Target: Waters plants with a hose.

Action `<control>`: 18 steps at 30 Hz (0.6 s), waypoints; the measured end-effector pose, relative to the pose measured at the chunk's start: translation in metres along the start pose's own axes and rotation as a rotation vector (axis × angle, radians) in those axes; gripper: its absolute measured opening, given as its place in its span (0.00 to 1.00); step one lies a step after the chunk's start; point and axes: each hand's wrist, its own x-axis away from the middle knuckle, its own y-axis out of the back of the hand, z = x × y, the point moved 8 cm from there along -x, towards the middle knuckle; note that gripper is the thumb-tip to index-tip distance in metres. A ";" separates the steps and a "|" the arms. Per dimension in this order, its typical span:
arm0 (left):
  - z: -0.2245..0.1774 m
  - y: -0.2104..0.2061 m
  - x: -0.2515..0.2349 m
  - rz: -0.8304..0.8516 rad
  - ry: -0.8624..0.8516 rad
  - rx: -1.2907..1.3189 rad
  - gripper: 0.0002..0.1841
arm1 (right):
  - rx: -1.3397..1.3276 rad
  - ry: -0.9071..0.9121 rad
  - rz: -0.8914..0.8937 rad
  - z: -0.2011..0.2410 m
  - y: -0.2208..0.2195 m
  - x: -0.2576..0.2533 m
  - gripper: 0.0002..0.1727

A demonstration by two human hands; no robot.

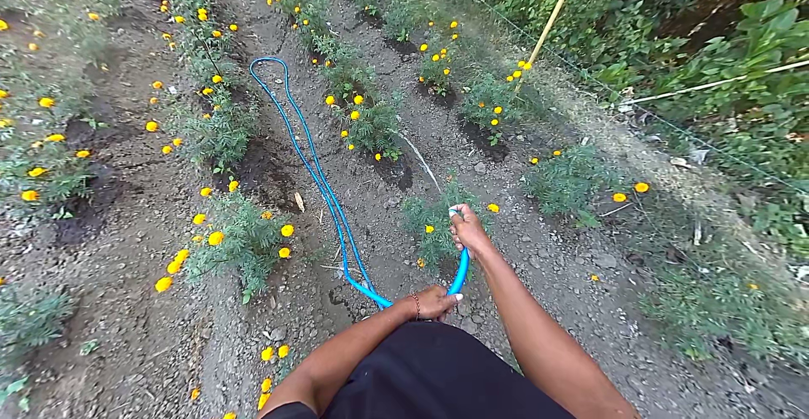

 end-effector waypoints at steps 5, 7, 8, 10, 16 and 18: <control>0.000 0.000 0.000 0.006 0.001 0.001 0.26 | 0.007 -0.009 -0.008 -0.002 0.001 -0.001 0.16; -0.001 0.000 0.000 0.004 -0.006 0.004 0.26 | 0.006 -0.014 -0.022 -0.004 0.004 -0.001 0.16; -0.001 -0.001 0.000 0.007 -0.006 0.008 0.25 | -0.001 -0.019 -0.031 -0.004 0.004 0.000 0.16; -0.001 -0.001 -0.001 0.011 -0.004 0.010 0.25 | -0.017 -0.025 -0.037 -0.005 0.005 0.000 0.16; -0.001 -0.003 -0.001 0.034 -0.006 -0.020 0.26 | -0.002 -0.100 -0.070 -0.019 0.012 -0.003 0.15; 0.000 -0.005 -0.001 0.048 0.006 -0.027 0.25 | 0.017 -0.134 -0.065 -0.027 0.014 -0.005 0.15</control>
